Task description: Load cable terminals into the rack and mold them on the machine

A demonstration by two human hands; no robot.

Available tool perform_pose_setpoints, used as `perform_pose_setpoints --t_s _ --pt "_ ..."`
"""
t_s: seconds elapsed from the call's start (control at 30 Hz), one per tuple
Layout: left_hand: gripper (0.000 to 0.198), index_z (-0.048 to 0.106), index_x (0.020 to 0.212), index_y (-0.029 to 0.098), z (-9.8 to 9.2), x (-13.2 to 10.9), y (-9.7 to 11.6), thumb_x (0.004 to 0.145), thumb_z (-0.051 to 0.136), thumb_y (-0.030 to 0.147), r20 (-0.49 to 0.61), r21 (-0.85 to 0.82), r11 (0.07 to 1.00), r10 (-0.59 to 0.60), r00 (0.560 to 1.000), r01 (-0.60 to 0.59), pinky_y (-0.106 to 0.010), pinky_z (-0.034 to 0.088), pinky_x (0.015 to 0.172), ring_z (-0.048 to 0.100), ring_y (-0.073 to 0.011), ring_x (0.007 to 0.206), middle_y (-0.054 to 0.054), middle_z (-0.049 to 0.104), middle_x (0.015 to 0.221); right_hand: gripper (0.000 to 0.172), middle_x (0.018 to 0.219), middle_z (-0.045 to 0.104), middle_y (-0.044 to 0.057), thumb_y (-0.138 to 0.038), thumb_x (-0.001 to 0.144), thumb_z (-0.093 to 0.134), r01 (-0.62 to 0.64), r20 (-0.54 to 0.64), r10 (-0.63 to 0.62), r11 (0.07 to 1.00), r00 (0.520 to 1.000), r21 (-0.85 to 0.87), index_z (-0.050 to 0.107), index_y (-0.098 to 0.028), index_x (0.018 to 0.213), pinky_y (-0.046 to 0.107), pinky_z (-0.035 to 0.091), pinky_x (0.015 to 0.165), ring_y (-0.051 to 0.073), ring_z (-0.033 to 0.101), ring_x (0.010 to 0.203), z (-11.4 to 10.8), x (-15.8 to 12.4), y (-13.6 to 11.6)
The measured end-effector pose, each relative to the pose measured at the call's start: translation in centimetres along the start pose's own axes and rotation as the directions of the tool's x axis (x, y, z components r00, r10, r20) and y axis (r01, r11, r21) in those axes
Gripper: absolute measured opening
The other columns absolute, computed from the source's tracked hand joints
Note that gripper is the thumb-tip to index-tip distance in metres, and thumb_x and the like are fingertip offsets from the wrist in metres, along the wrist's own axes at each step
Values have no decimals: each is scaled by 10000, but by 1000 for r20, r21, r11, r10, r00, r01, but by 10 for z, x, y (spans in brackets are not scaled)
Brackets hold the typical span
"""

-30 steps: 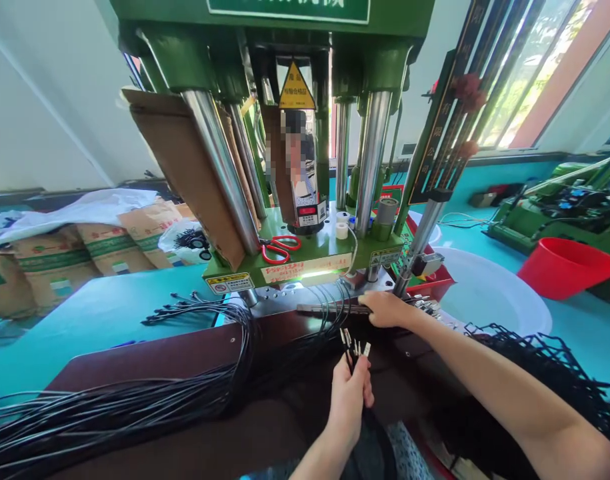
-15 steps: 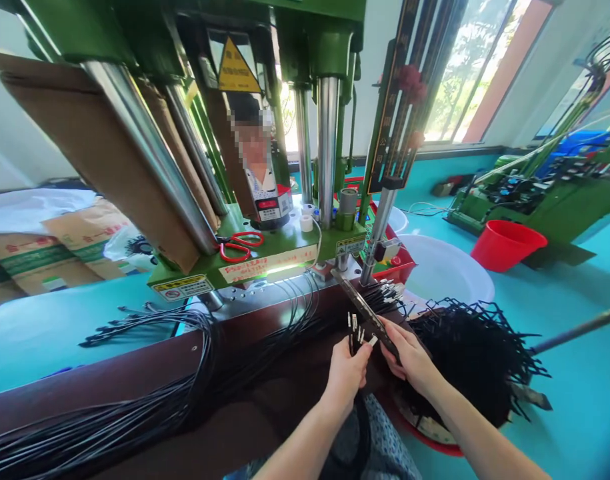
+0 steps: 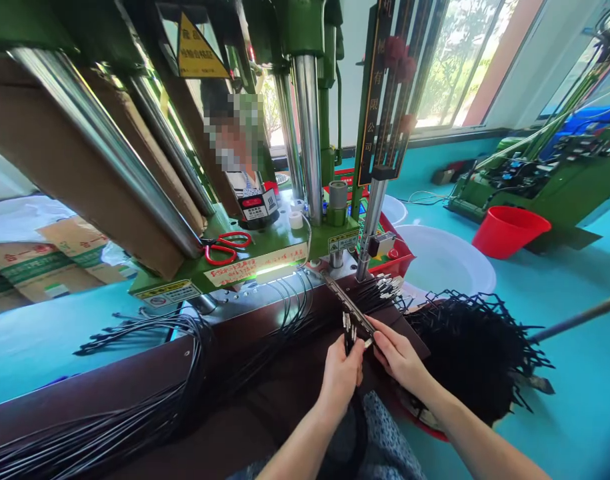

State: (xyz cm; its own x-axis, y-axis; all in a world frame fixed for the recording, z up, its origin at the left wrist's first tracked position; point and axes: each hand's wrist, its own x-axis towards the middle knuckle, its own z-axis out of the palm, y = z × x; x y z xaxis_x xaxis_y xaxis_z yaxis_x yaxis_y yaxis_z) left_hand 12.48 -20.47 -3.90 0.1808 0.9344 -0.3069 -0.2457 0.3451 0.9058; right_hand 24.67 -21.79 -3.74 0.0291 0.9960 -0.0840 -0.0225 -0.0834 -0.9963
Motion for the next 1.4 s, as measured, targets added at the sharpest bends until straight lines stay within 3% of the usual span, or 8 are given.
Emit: perform_pose_setpoints --t_s 0.13,0.27,0.4,0.6,0.87,1.1,1.27,1.4 --pt "344 473 790 171 -9 2 7 725 545 501 -29 -105 992 72 997 -74 -178 344 403 381 -48 435 66 433 549 612 452 323 -100 -481 814 479 -78 -21 82 986 996 145 382 -128 1305 161 149 290 39 197 326 -4 -3 -3" --pt "319 358 754 223 -12 3 12 717 578 451 2 -234 970 -65 998 64 -138 181 327 203 -32 384 115 270 498 610 444 337 -107 -464 825 481 -87 -11 91 976 996 200 343 -150 1329 151 164 283 28 188 309 -7 -4 -2" --pt "287 325 730 230 -3 0 12 748 532 429 128 -179 972 -128 984 150 -130 168 321 204 -34 381 110 281 499 634 450 361 -92 -492 795 517 -90 -17 94 981 995 171 399 -114 1290 148 160 296 30 229 329 -5 -5 -4" --pt "303 390 734 204 0 1 9 692 596 421 173 -125 977 -148 974 171 -140 191 311 207 -25 355 118 271 451 615 446 347 -91 -509 783 526 -97 32 94 987 995 129 450 -116 1251 155 173 303 36 236 337 -5 -6 -8" --pt "362 418 684 189 -2 3 5 624 657 455 99 -103 987 -116 988 126 -156 197 293 212 -24 325 122 297 394 618 567 446 -32 -503 811 475 -76 96 74 997 993 14 424 -104 1280 183 169 327 49 267 381 -9 -6 -5" --pt "427 410 679 195 -8 -1 4 581 672 517 37 -88 991 -103 994 106 -150 122 294 174 -19 310 141 236 357 527 523 385 -45 -447 862 416 156 162 -112 945 980 -289 454 -113 1268 209 247 406 87 316 461 -6 -5 -1" --pt "337 481 732 161 -16 -2 14 696 599 475 -74 -99 992 76 994 -83 -154 357 419 420 -40 457 47 487 556 556 521 358 -56 -477 837 457 -11 71 14 999 997 -40 446 -112 1257 199 193 370 71 287 422 -4 -6 -4" --pt "338 347 707 222 -19 -1 23 750 505 517 -144 -235 971 5 990 -39 -146 192 317 232 -28 338 115 302 474 599 477 322 -83 -517 792 510 -92 -12 93 992 996 84 447 -137 1250 182 136 332 49 222 361 -6 -6 -8"
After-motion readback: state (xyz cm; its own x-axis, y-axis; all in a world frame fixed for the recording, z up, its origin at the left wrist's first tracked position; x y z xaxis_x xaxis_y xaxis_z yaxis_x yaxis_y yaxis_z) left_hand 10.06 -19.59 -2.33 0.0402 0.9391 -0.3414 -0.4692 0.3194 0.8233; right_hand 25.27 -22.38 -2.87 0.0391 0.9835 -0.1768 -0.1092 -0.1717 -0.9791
